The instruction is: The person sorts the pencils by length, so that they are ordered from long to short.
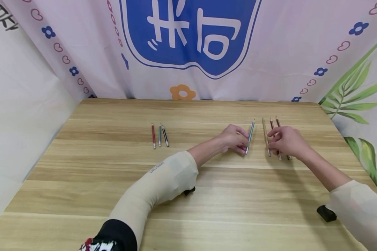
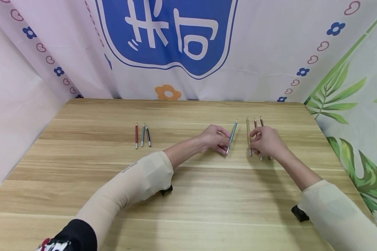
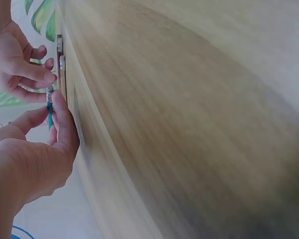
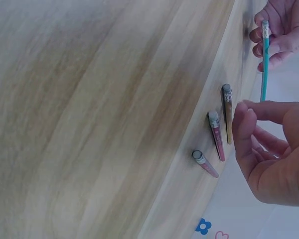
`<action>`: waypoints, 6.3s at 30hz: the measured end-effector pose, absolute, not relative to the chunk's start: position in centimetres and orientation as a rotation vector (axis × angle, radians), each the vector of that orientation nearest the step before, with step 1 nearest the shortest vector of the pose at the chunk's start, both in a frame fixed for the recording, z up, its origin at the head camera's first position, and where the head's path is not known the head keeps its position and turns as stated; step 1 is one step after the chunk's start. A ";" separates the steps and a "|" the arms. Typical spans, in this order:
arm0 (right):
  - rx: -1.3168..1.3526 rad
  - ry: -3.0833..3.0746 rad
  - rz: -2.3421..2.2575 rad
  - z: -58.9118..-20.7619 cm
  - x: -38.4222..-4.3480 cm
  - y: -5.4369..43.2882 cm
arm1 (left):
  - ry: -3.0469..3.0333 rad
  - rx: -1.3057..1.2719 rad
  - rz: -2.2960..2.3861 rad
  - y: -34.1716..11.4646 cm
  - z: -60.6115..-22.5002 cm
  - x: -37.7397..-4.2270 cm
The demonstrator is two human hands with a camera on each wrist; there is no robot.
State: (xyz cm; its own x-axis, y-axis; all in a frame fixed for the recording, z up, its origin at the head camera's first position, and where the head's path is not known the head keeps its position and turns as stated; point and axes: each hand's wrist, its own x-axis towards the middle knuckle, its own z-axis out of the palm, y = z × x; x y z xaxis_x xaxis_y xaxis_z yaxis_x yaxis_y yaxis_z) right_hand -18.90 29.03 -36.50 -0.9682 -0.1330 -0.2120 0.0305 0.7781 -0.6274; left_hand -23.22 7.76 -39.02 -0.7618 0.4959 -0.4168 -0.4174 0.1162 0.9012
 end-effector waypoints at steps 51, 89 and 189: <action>-0.045 2.728 -0.921 -37.1 -19.4 28.3 | 2.080 0.032 1.606 11.8 -38.2 -22.6; -0.050 2.706 -0.911 -37.1 -19.5 28.2 | 2.391 0.245 1.343 13.6 -39.6 -23.6; -0.162 2.785 -0.937 -36.1 -19.3 27.3 | 2.258 0.511 1.420 5.4 -38.0 -22.6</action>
State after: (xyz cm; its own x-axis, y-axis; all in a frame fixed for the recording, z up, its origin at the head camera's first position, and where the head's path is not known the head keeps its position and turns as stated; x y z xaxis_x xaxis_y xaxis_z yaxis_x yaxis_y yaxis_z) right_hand -19.27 27.34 -36.10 -0.9744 -0.1658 -0.1518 -0.0404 0.7933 -0.6075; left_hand -22.57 5.37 -37.96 -0.8432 0.5147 -0.1552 0.0832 0.4100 0.9083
